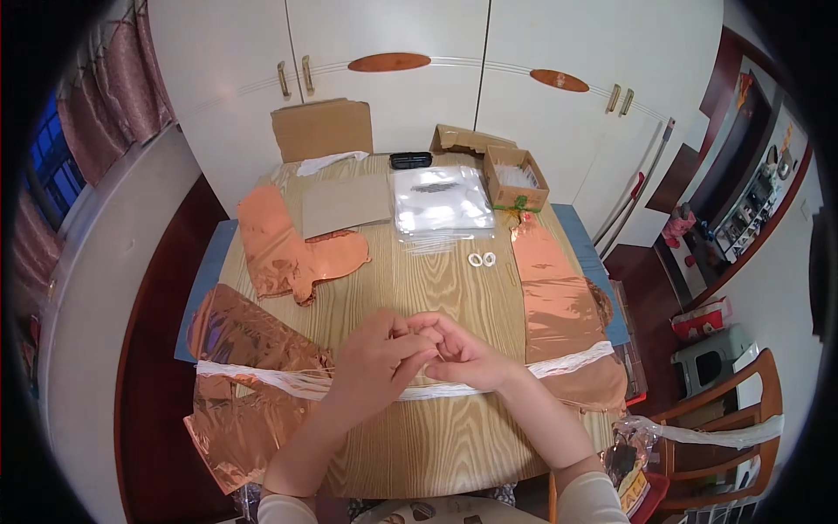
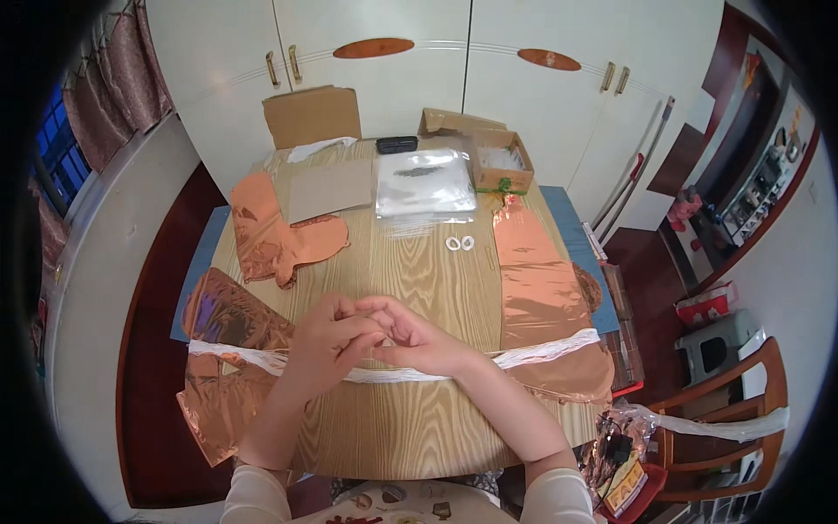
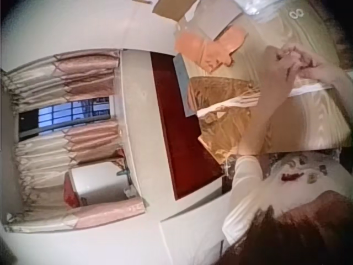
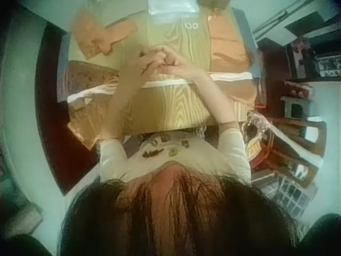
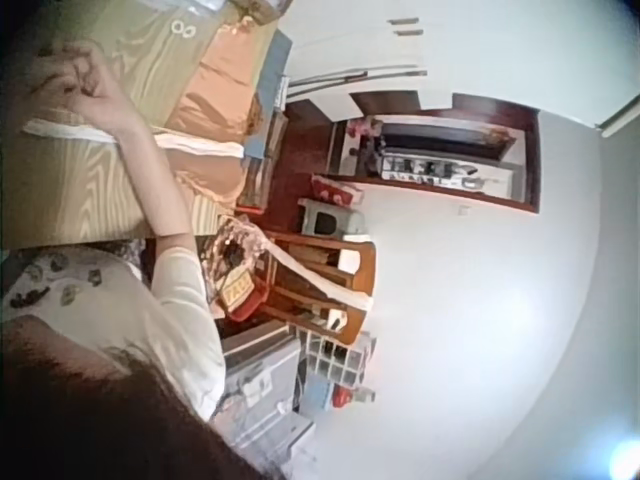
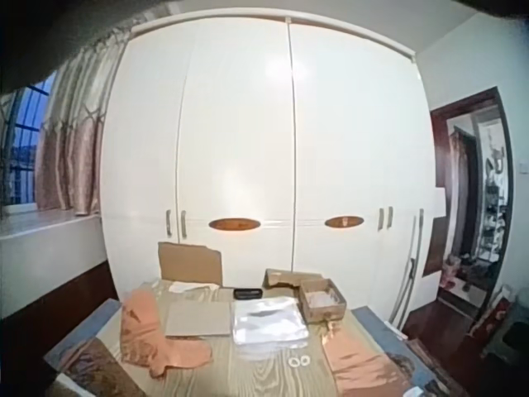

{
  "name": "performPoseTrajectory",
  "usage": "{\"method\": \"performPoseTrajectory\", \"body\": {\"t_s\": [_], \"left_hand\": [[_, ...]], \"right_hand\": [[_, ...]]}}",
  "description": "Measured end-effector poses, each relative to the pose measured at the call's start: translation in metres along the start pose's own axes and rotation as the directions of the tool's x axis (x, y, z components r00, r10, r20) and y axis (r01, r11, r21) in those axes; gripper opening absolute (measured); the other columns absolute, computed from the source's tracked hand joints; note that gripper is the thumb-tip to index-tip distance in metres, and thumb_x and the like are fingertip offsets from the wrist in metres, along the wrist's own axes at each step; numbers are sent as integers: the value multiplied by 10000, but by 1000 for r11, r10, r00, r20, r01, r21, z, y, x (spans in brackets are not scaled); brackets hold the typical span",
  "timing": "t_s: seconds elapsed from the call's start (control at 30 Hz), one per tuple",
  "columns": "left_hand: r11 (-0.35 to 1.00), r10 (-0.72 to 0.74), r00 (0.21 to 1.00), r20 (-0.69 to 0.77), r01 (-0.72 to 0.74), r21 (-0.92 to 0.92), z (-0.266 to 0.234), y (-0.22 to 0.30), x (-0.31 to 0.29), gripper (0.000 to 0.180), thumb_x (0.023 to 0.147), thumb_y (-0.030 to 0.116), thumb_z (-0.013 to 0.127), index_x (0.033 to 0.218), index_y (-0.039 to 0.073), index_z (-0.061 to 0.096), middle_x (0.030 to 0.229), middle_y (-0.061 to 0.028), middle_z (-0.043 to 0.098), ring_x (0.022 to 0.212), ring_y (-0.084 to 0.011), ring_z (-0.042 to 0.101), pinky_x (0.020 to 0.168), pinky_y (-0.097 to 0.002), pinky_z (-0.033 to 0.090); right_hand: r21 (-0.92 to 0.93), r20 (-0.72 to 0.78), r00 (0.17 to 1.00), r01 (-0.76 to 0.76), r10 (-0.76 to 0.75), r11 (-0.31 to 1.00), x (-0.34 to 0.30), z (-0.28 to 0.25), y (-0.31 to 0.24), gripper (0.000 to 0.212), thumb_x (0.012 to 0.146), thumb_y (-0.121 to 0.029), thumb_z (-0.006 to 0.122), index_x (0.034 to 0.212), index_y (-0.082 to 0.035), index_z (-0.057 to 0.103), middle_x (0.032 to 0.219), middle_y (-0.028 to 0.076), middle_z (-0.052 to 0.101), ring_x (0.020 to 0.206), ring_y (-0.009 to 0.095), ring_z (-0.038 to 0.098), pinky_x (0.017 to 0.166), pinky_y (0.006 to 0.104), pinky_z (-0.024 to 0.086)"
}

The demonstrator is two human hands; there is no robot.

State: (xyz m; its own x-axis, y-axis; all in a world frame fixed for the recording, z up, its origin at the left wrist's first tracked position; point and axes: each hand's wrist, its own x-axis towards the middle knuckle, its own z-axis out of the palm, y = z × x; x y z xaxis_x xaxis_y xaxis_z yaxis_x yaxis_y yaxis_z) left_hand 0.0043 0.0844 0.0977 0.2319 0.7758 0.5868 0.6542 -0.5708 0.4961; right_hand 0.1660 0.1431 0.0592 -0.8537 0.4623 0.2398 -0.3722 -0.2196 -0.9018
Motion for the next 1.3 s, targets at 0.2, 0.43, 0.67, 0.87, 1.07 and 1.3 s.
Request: {"method": "performPoseTrajectory", "body": {"t_s": [0.2,0.43,0.67,0.87,1.07,1.3], "left_hand": [[676,-322,931,169,351,-648,-17,-25,-8,86,787,111,612,856,63,634,734,-19,514,608,-113,477,523,-242,374],[92,-616,781,105,203,-975,-22,-14,11,149,804,98,574,946,56,591,780,-16,548,653,-128,482,627,-228,373],[994,-110,984,139,105,39,-12,-39,-3,205,803,133,579,988,45,594,958,-62,626,798,-167,519,740,-264,379],[79,-528,824,205,287,-955,-9,-6,9,115,826,136,560,790,37,606,787,-46,618,694,-157,527,673,-279,399],[425,-438,722,536,692,-584,-18,-29,-9,142,826,130,568,915,28,612,863,-76,632,745,-145,510,677,-271,393],[956,-90,995,51,101,-275,1,-35,-2,114,821,138,568,881,44,596,756,-20,568,655,-121,465,604,-256,369]], "right_hand": [[-163,-14,988,-154,154,974,-4,-16,16,204,870,-66,495,1069,-25,487,940,19,558,790,51,490,700,204,404],[-224,-185,982,-68,27,972,-7,-38,28,208,907,-201,488,894,-15,580,783,20,587,647,66,500,608,211,421],[-366,-257,957,32,-134,930,-11,-1,-14,174,891,-155,513,875,1,588,770,25,585,646,91,533,584,254,441],[-933,-74,960,29,-270,359,-7,-3,-5,116,829,-110,555,893,-20,594,748,90,573,649,217,562,597,281,447],[-849,-91,963,59,-255,525,-7,2,-20,112,826,-129,555,866,-33,596,745,101,572,683,261,563,610,322,440],[-856,-66,968,71,-244,513,-5,11,-15,107,824,-132,557,839,-31,590,736,113,578,654,271,573,580,336,451]]}}
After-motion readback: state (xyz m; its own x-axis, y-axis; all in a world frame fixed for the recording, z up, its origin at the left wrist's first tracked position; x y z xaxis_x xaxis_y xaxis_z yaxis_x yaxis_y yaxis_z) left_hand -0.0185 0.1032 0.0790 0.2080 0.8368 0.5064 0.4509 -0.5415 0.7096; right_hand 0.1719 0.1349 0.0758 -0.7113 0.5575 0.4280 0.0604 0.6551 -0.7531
